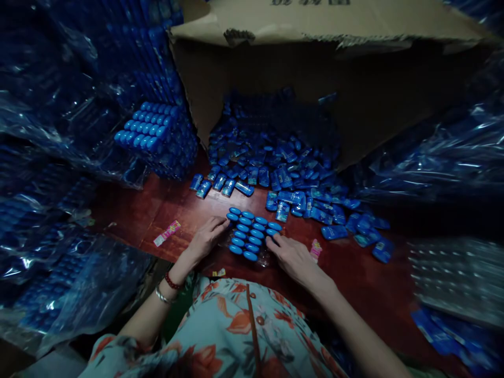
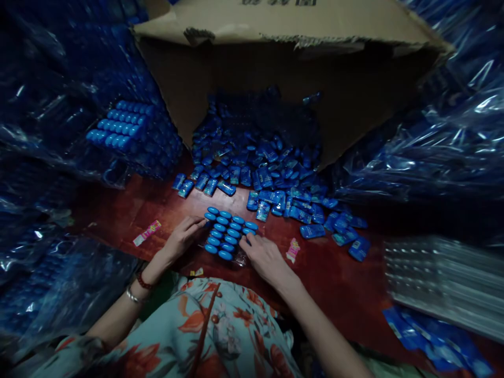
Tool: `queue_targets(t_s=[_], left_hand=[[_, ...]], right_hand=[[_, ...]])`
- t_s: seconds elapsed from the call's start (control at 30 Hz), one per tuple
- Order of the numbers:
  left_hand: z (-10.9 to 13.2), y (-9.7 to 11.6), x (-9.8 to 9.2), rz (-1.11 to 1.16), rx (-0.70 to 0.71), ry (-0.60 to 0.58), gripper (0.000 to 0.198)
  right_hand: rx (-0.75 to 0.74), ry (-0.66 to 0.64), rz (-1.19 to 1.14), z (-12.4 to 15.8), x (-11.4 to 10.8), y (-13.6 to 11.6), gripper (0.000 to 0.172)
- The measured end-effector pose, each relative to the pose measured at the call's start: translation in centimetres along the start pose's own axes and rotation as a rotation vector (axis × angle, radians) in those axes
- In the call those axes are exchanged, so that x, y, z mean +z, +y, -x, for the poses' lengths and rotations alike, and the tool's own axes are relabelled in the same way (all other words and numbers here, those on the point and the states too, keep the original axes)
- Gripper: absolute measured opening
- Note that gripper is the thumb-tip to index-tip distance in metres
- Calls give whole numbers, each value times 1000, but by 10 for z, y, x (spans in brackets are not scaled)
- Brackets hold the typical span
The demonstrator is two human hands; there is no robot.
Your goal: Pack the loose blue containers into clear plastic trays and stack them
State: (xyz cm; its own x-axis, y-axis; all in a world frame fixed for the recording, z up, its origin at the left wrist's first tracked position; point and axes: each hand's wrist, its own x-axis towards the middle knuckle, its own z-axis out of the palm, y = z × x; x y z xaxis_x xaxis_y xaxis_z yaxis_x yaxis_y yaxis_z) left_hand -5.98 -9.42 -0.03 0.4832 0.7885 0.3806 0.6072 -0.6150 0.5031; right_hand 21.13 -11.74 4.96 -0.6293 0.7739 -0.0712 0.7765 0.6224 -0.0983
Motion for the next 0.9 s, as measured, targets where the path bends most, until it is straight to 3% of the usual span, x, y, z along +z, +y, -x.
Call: queue_targets(t_s=[0.13, 0.23, 0.3, 0.4, 0.5, 0.57, 0.63, 0.67, 0.8, 0.9], left_hand=[[-15, 3, -15, -80, 97, -185, 27], [-24, 5, -24, -116, 141, -300, 25], [-24, 4, -24, -140, 163, -311, 24], [-13, 1, -20, -166, 193, -216, 27], [-7, -2, -17, -145, 207, -45, 30], [-17, -1, -17, -97, 126, 102, 28], [-44, 3, -16, -56, 33, 140, 23], [-61, 6, -14, -54, 11, 88, 22], [-135, 18, 11, -196, 68, -407, 24], [-168, 25, 40, -373, 94, -633, 34]], right_hand=[[-16, -108, 38, -13, -3, -6, 28], [37, -35, 119, -13, 3, -10, 29], [84, 74, 149, -7, 8, -11, 29], [162, 284, 99, 4, 16, -5, 32], [417, 433, -23, 5, 22, 15, 33], [630, 403, -112, -4, 24, 32, 35], [756, 294, -169, -20, 26, 44, 39], [783, 233, -180, -30, 26, 48, 43], [794, 39, -185, -62, 22, 49, 57], [747, -38, -185, -64, 19, 49, 60]])
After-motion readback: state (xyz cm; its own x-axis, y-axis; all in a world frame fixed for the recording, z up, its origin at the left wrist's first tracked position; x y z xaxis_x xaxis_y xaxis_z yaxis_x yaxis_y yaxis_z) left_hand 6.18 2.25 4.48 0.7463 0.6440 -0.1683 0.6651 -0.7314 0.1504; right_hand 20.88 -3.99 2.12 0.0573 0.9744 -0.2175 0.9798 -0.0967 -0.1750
